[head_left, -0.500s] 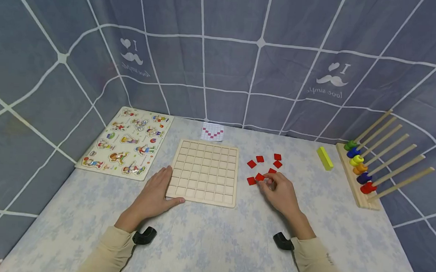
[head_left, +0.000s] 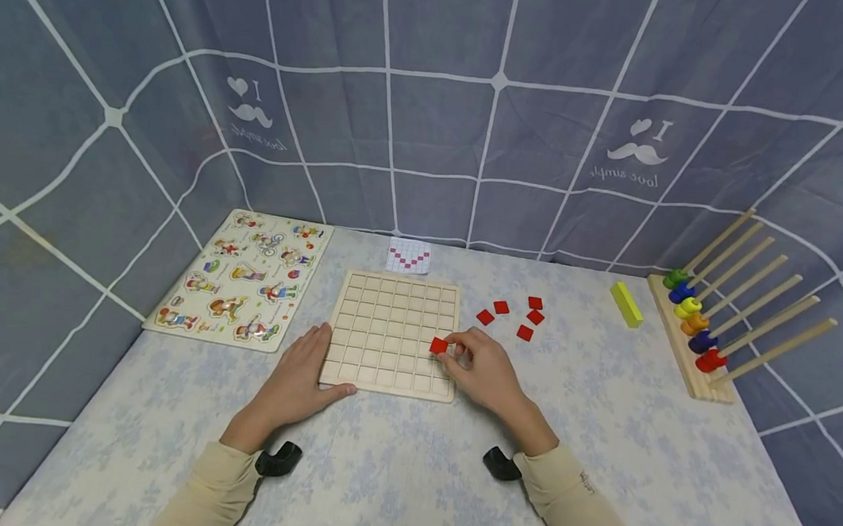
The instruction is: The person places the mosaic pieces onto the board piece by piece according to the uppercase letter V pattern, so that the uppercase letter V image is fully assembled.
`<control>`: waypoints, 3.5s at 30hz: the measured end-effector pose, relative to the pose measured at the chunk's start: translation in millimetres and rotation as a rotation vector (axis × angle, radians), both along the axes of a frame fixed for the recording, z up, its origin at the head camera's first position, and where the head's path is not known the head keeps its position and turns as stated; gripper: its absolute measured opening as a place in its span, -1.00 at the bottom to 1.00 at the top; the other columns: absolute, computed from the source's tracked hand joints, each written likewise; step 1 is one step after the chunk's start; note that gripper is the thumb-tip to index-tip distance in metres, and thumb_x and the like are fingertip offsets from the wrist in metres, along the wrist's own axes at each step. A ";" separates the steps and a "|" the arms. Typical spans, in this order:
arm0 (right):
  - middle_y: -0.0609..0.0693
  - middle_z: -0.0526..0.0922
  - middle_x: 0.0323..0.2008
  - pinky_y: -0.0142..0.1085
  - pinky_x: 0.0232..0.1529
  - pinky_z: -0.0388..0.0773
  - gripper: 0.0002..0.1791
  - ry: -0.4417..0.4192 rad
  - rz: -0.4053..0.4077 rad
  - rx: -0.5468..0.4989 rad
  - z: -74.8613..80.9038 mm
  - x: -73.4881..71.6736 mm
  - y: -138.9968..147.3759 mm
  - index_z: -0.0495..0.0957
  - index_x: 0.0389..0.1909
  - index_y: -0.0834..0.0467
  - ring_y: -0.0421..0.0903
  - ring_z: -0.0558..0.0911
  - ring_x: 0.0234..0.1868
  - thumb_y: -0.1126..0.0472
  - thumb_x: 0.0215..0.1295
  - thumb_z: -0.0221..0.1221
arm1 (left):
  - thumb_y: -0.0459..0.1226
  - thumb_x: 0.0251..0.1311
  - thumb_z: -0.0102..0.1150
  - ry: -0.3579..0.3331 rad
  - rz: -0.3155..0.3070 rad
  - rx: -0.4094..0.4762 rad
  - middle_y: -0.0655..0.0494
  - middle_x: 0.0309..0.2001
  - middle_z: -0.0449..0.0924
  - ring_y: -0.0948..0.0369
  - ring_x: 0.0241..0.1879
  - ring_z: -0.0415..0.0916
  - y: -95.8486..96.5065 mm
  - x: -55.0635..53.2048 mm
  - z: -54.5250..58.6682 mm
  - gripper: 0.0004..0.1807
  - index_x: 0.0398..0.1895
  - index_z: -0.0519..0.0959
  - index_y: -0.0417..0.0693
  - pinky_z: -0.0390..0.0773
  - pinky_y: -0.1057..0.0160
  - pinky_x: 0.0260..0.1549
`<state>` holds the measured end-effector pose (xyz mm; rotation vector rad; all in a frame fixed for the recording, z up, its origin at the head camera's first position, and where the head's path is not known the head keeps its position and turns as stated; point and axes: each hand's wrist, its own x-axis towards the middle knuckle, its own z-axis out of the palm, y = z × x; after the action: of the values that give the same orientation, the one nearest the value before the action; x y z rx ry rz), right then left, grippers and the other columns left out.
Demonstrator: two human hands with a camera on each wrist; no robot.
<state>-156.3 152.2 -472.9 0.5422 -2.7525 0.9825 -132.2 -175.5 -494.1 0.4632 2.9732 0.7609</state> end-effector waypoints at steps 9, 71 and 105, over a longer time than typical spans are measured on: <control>-0.19 0.52 -0.43 -0.46 -0.42 0.38 -0.75 -0.037 0.076 0.048 -3.7 -1.2 -41.0 0.73 -0.12 0.10 -0.30 0.39 -0.44 0.05 0.28 0.38 | 0.20 0.18 0.34 -0.010 0.008 -0.003 -0.32 0.61 -0.05 -0.26 0.60 -0.08 -0.8 3.4 0.8 0.23 0.60 -0.07 -0.40 0.02 -0.29 0.53; -0.20 0.62 -0.43 -0.45 -0.42 0.42 -0.61 -0.200 0.116 -0.025 6.3 -12.0 -22.8 0.75 0.08 0.04 -0.26 0.46 -0.46 0.07 0.23 0.44 | 0.18 0.18 0.35 -0.006 0.008 0.015 -0.31 0.62 -0.04 -0.25 0.60 -0.08 1.3 3.3 1.7 0.22 0.61 -0.06 -0.38 0.04 -0.31 0.52; -0.15 0.54 -0.42 -0.37 -0.33 0.39 -0.58 -0.266 -0.025 -0.032 -17.2 -26.9 83.8 0.72 0.06 0.11 -0.20 0.42 -0.42 0.10 0.19 0.47 | 0.19 0.18 0.34 0.015 0.007 0.002 -0.30 0.62 -0.03 -0.24 0.60 -0.07 0.6 2.8 -1.1 0.22 0.60 -0.05 -0.39 0.03 -0.30 0.52</control>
<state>-183.2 236.0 -490.1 0.3954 -2.9586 1.1676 -129.3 -174.9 -495.3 0.4601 2.9896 0.7648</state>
